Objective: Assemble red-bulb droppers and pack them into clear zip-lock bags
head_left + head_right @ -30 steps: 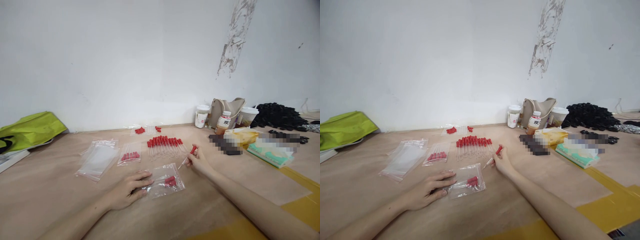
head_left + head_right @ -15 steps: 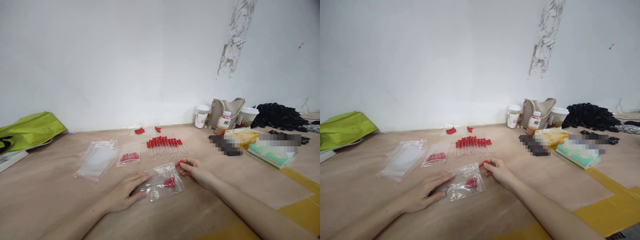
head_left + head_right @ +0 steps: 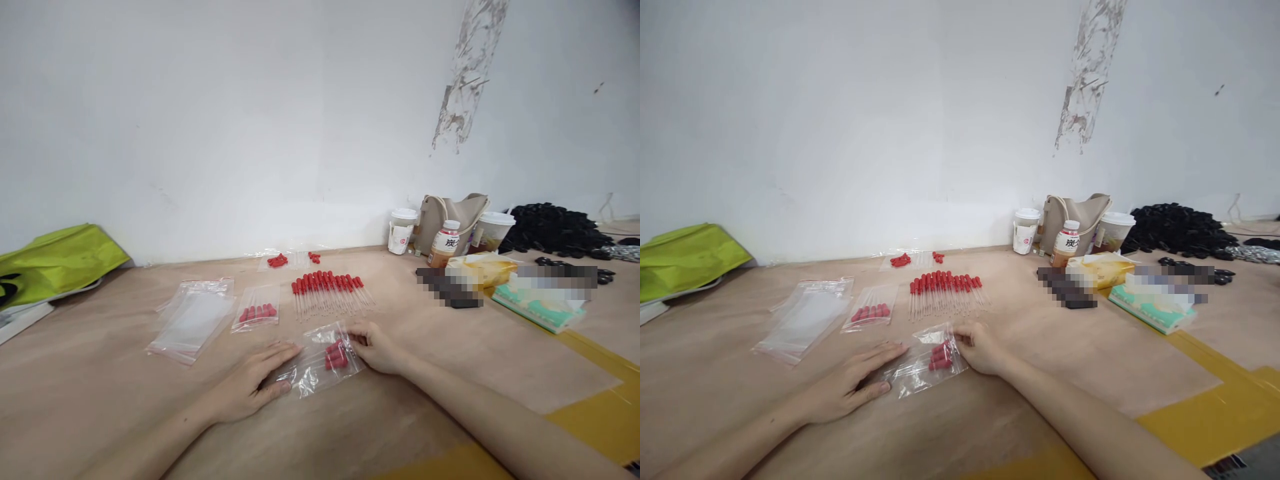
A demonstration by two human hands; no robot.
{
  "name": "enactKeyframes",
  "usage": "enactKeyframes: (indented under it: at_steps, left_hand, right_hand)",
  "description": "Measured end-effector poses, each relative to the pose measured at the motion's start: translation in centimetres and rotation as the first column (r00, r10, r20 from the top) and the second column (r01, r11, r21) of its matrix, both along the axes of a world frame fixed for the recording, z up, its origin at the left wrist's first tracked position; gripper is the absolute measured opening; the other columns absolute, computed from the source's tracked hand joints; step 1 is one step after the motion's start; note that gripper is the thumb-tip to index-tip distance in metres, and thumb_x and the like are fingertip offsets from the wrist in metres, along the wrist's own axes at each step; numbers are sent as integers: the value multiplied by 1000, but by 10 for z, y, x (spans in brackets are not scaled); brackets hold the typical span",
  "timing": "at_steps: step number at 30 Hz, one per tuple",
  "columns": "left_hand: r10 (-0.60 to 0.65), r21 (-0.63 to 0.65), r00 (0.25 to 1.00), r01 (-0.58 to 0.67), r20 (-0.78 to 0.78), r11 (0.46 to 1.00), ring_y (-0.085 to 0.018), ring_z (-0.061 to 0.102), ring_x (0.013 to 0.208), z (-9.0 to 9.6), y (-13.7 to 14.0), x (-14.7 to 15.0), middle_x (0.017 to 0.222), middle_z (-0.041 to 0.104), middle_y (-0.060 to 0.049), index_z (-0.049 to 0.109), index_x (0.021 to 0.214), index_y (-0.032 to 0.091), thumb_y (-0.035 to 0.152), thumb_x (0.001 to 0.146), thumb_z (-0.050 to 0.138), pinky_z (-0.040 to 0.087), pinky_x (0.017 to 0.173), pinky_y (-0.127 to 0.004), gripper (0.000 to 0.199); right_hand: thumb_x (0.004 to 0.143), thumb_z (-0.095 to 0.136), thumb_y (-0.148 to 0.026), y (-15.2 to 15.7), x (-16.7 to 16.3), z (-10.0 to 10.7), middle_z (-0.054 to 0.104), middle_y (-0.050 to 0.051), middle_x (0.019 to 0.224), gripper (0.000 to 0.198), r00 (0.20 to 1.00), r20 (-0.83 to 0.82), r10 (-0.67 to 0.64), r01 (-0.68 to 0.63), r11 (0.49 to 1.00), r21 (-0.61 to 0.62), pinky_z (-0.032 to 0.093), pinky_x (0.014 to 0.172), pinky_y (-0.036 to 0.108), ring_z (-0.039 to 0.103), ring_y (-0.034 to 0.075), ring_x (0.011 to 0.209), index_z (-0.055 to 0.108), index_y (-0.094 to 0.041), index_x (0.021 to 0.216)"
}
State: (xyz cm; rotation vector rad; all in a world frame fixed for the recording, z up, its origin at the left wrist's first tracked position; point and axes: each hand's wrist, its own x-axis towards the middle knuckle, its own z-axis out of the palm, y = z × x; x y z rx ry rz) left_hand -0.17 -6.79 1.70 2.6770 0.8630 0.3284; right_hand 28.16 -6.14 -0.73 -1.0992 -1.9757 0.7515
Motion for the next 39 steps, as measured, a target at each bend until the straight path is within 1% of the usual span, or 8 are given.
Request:
enactKeyframes:
  at_steps: [7,11,15,17,20,29,35,39]
  left_hand:
    - [11,16,1000,-10,-29,1000,-22,35,122,1,0,1,136,38,-1,27,134,31,38,89,40,27,102,-43,47]
    - [-10,12,1000,10,-29,1000,-21,35,123,4,0,2,136,37,-1,28,133,32,36,89,39,28,102,-42,46]
    - [-20,6,999,20,-39,1000,-21,32,124,3,1,1,137,35,1,33,131,33,34,89,39,28,102,-41,42]
    - [-32,2,999,32,-30,999,-21,32,125,1,2,1,138,34,1,35,130,33,34,89,39,27,102,-41,41]
    - [-40,4,999,40,-9,999,-22,33,124,0,2,0,137,35,1,36,130,33,34,89,40,27,102,-42,41]
    - [-35,14,999,35,-17,999,-21,34,124,3,0,1,136,37,0,37,129,31,34,89,41,27,103,-40,41]
    - [-39,3,999,39,10,999,-20,35,123,1,0,0,136,38,0,39,128,31,35,88,42,27,103,-39,40]
    - [-31,-3,1000,31,3,1000,-20,35,123,1,1,0,135,38,0,40,128,31,35,88,42,27,103,-39,40]
  right_hand:
    - [68,60,-38,-3,-3,3,67,5,72,28,976,-217,-6,-58,956,-287,46,63,28,61,17,69,66,-14,81]
    - [64,62,-39,-1,4,2,66,4,71,33,970,-240,-46,-44,933,-357,45,61,26,60,15,65,63,-12,84]
    - [67,57,-29,23,26,2,64,4,71,22,956,-38,-292,276,935,-220,43,56,23,56,12,61,61,-13,82]
    - [68,55,-22,44,42,4,64,4,76,16,854,87,-513,519,851,-76,43,59,23,57,12,65,60,-14,79]
    - [64,55,-19,77,63,8,64,8,77,19,767,160,-622,635,771,-48,42,59,25,57,16,68,58,-12,81]
    - [57,63,-15,116,54,20,63,12,74,17,673,317,-668,723,684,-92,40,58,27,59,24,76,58,-14,73]
    - [65,58,-19,102,53,34,60,16,73,20,702,229,-674,705,705,-85,42,58,30,59,25,72,54,-10,82]
    - [72,46,-17,76,50,32,57,4,67,38,752,59,-657,659,746,-95,45,51,25,58,16,59,39,-12,109]
